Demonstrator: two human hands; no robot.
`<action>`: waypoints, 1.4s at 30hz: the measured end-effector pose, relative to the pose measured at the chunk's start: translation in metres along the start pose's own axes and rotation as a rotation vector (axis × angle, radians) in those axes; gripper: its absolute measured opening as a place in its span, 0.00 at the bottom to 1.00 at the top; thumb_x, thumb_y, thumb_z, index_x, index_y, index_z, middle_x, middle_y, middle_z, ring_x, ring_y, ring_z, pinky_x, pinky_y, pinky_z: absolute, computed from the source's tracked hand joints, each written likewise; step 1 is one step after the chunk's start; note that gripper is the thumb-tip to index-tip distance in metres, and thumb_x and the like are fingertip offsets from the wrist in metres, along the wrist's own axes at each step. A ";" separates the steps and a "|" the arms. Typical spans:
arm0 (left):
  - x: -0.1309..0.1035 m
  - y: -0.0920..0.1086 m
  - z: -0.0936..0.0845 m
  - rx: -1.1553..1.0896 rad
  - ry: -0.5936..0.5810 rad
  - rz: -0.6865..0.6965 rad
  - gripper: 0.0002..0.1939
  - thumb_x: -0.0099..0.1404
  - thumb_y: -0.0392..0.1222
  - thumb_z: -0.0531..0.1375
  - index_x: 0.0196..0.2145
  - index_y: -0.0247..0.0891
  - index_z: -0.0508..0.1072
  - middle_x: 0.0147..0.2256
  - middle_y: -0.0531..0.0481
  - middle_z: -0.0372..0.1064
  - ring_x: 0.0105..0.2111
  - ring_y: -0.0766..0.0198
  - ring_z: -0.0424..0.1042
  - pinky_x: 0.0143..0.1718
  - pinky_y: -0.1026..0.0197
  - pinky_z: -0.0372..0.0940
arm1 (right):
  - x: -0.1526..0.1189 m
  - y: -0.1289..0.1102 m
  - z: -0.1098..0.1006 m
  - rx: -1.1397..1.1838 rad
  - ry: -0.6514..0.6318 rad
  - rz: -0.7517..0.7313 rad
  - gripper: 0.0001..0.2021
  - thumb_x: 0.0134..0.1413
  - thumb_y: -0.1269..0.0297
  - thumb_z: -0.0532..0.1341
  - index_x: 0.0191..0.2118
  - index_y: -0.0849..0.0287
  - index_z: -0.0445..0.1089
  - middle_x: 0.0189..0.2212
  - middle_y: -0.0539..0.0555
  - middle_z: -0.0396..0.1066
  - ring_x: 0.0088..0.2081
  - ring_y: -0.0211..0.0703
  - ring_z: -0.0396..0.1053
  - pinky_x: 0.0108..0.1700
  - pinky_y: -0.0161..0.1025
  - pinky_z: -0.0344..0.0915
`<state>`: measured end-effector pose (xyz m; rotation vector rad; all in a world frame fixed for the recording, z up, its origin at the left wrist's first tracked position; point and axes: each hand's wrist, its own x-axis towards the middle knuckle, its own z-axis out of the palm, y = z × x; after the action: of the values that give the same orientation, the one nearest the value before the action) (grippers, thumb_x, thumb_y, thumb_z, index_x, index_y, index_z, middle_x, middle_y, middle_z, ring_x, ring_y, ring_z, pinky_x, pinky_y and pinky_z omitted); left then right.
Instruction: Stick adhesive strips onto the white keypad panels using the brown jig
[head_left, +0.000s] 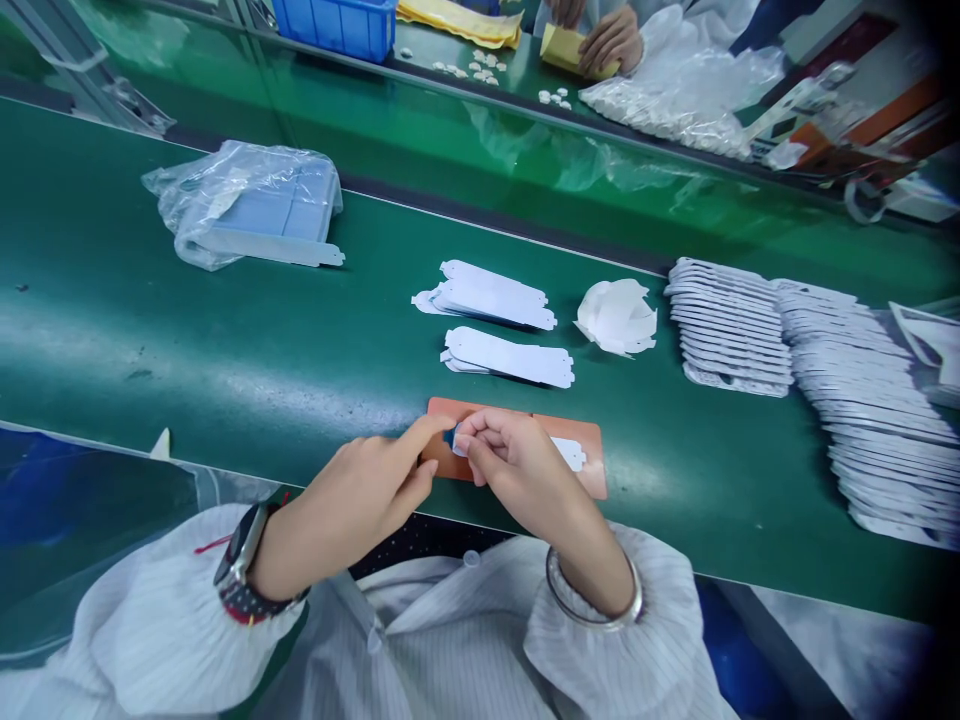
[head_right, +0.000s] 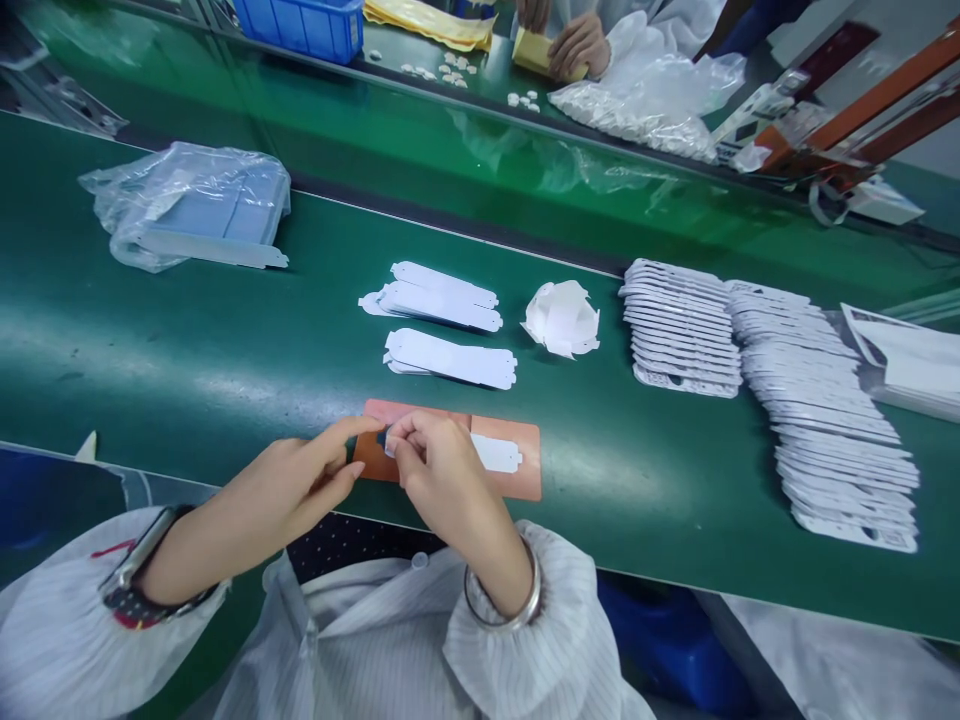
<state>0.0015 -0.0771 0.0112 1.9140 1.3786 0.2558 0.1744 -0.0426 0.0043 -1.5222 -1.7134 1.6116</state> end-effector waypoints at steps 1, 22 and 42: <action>0.004 0.000 -0.003 -0.062 -0.014 0.001 0.16 0.67 0.35 0.46 0.51 0.41 0.60 0.16 0.63 0.52 0.15 0.68 0.57 0.19 0.67 0.46 | 0.000 0.000 0.000 0.004 0.000 0.005 0.06 0.54 0.68 0.52 0.29 0.59 0.63 0.21 0.48 0.64 0.22 0.34 0.60 0.26 0.34 0.57; 0.034 0.003 -0.008 -0.089 0.076 -0.100 0.07 0.61 0.35 0.52 0.28 0.39 0.68 0.13 0.62 0.52 0.15 0.71 0.54 0.21 0.66 0.46 | 0.000 -0.010 -0.007 -0.056 -0.037 0.065 0.06 0.52 0.73 0.54 0.27 0.60 0.63 0.15 0.44 0.62 0.19 0.32 0.61 0.23 0.30 0.55; 0.034 0.002 -0.011 -0.188 0.092 -0.071 0.09 0.60 0.34 0.52 0.24 0.38 0.68 0.13 0.62 0.50 0.15 0.72 0.51 0.20 0.67 0.46 | 0.001 -0.001 0.001 0.026 0.042 0.044 0.06 0.52 0.65 0.56 0.28 0.60 0.66 0.16 0.46 0.63 0.20 0.34 0.60 0.23 0.33 0.55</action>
<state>0.0101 -0.0424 0.0113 1.7136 1.4271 0.4286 0.1726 -0.0421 0.0048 -1.5803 -1.6420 1.6048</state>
